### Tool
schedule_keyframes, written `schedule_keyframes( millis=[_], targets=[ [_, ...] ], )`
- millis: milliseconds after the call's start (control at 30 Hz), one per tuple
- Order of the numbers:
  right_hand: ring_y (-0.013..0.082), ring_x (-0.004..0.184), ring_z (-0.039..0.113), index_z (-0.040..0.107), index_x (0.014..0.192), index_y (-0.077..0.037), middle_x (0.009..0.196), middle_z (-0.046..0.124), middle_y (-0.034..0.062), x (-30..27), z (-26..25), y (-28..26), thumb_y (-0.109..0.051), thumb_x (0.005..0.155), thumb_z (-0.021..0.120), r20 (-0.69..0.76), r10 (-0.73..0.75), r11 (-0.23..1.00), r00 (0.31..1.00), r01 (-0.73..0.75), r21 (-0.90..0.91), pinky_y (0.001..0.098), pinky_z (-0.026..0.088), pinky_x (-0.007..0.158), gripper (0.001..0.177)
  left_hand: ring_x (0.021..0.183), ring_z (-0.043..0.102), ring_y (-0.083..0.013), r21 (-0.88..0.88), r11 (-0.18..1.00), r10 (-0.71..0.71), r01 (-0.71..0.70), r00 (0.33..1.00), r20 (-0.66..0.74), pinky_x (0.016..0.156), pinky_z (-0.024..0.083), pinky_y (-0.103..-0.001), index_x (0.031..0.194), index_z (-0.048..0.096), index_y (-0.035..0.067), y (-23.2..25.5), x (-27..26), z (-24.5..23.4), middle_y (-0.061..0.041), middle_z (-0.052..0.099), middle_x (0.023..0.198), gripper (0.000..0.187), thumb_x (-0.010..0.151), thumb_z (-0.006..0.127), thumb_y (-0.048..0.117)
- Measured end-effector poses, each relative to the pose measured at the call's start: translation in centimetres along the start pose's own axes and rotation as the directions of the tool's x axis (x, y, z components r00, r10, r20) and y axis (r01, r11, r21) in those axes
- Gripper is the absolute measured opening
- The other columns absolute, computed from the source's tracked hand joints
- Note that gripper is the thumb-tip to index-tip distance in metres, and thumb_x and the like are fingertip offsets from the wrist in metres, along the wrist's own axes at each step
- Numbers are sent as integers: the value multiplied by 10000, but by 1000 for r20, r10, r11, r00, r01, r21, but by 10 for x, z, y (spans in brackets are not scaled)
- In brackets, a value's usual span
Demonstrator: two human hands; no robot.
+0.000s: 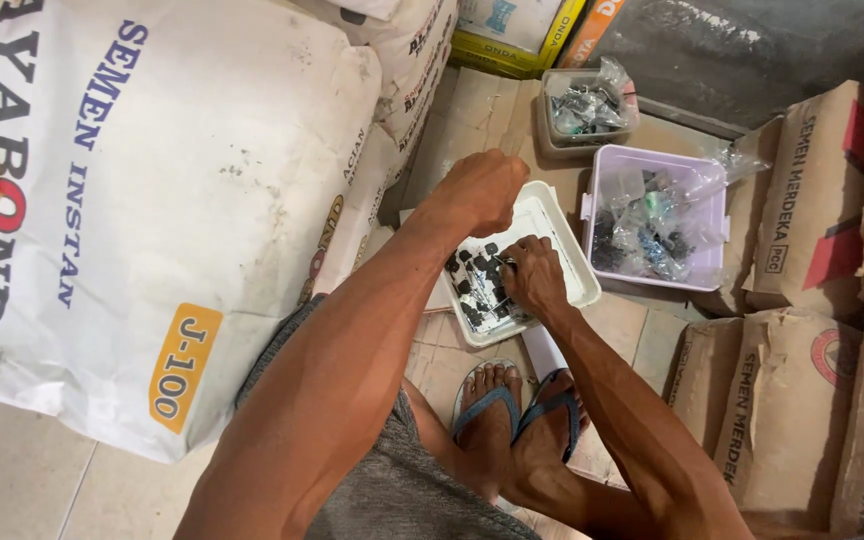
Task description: Assembling small black components into a white plastic tray while sitting on the floor in a storage area.
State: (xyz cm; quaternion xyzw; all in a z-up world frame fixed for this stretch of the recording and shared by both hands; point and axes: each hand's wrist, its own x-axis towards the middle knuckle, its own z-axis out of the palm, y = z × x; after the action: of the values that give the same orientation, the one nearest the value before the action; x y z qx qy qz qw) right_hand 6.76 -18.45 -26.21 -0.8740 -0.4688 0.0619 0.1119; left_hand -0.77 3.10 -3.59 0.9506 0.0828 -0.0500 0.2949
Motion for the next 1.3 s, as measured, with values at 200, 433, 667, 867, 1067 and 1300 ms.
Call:
schedule_keyframes(
  millis=[200, 433, 667, 867, 1067, 1300],
  targets=[
    [270, 1075, 548, 700, 947, -174, 1045, 599, 37, 7, 4, -4, -262, 854, 722, 65, 13, 972, 998, 3, -237, 435, 466, 866, 130, 649, 750, -291, 12, 1000, 10, -11, 999, 51, 678, 625, -429, 749, 761, 61, -6, -1, 3, -133, 707, 668, 127, 819, 744, -43],
    [295, 1055, 594, 749, 887, -207, 1027, 649, 74, -17, -51, -33, -168, 831, 695, 261, -262, 963, 929, 269, 12, 413, 501, 856, 87, 623, 730, -285, -19, 1000, -1, 2, 999, 51, 631, 611, -441, 710, 755, 35, -12, 5, 12, -147, 685, 635, 127, 789, 750, -65],
    [297, 1031, 565, 726, 866, -170, 1032, 584, 76, -30, -57, -25, -156, 827, 698, 221, -246, 962, 944, 265, -62, 428, 485, 852, 50, 610, 728, -296, -9, 998, -58, 58, 995, 84, 640, 617, -435, 751, 778, 34, -15, -1, 3, -154, 676, 644, 104, 795, 778, -60],
    [339, 1024, 584, 705, 968, -155, 1010, 593, 95, -34, -41, 5, -158, 804, 749, 29, -26, 998, 999, 28, -65, 469, 502, 836, 170, 645, 733, -312, 7, 993, -114, 114, 991, 76, 648, 610, -440, 771, 782, 28, -16, 5, 10, -168, 692, 683, 89, 763, 798, -59],
    [340, 952, 637, 721, 920, -147, 938, 651, 109, -37, -52, -7, -90, 797, 721, 74, -12, 995, 997, 5, 98, 468, 535, 817, 136, 678, 739, -322, -15, 993, -118, 121, 986, 116, 659, 610, -451, 768, 773, 24, -17, 6, 11, -173, 690, 701, 67, 772, 792, -40],
    [304, 1011, 590, 735, 919, -170, 986, 611, 78, -44, -38, -21, -208, 813, 735, 107, -6, 1000, 994, 8, -24, 455, 484, 847, 112, 727, 736, -312, -33, 988, -147, 152, 982, 121, 686, 611, -442, 834, 791, 39, -17, 4, 16, -166, 720, 770, 63, 778, 800, 12]
  ],
)
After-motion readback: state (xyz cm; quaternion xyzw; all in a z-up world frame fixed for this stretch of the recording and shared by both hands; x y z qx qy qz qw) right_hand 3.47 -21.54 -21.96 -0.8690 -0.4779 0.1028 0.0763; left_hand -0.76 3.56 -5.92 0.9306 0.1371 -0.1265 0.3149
